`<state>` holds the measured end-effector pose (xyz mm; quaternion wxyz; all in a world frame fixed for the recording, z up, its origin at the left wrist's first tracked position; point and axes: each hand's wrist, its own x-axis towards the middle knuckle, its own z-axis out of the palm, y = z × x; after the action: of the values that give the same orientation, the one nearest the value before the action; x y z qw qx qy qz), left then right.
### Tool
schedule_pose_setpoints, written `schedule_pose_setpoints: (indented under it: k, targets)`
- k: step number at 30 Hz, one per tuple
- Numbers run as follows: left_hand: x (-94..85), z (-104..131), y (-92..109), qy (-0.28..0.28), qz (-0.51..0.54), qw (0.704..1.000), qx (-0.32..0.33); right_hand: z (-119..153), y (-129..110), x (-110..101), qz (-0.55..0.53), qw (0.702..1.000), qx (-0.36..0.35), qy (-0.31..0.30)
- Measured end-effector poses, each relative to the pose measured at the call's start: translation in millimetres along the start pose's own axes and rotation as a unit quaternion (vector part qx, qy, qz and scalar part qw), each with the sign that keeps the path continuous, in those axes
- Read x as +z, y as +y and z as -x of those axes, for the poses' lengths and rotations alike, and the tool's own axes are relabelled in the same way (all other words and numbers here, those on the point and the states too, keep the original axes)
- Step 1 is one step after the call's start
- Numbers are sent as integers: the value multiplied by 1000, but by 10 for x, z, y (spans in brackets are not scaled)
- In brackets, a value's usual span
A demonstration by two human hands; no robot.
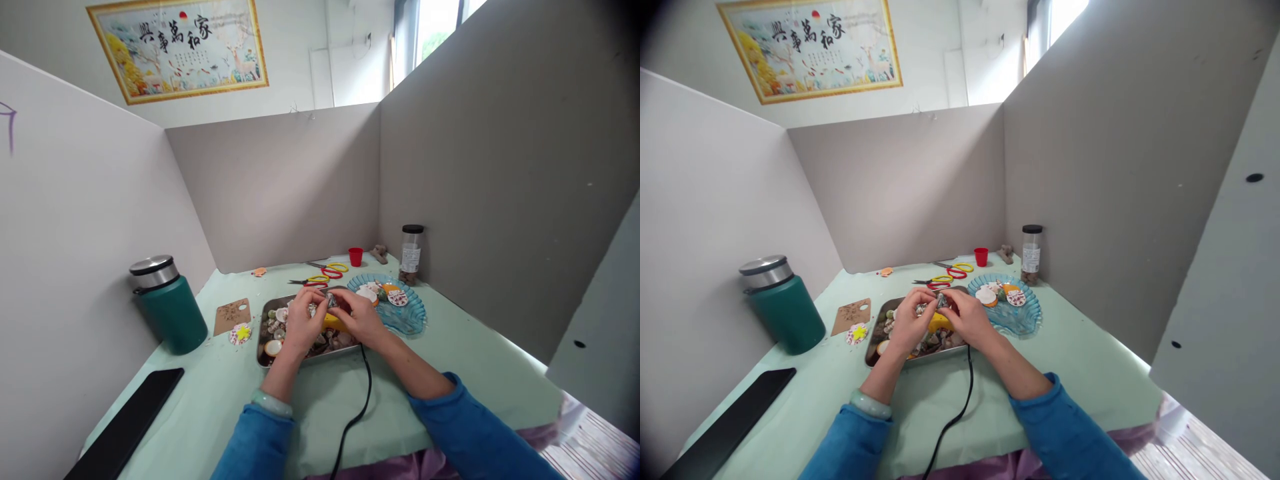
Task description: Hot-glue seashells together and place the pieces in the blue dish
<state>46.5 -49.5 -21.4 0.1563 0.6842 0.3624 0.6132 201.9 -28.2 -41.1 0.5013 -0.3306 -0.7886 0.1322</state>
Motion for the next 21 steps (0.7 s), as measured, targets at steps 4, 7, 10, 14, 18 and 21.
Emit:
schedule_pose_setpoints:
  k: [4, 7, 10, 14, 18, 21]
  targets:
    - [-3, -6, -6, -12, -18, 1000, -3, -1, -15, -8, 2, 1000, 3, 5]
    - [-17, -12, -5, -33, -47, 998, 1, 5, -18, -9, 6, 1000, 7, 9]
    - [-39, -17, -16, -16, -50, 998, -19, 18, -12, -1, -4, 1000, 13, 12]
    - [-47, -26, -33, -9, 30, 992, -125, 28, -20, -6, -49, 998, 37, 15]
    - [-26, -27, -18, -49, 155, 965, -206, 16, -67, -49, -75, 996, 34, -22]
    - [-23, -15, -17, -67, 204, 949, -230, 2, -97, -80, -71, 997, 8, -41]
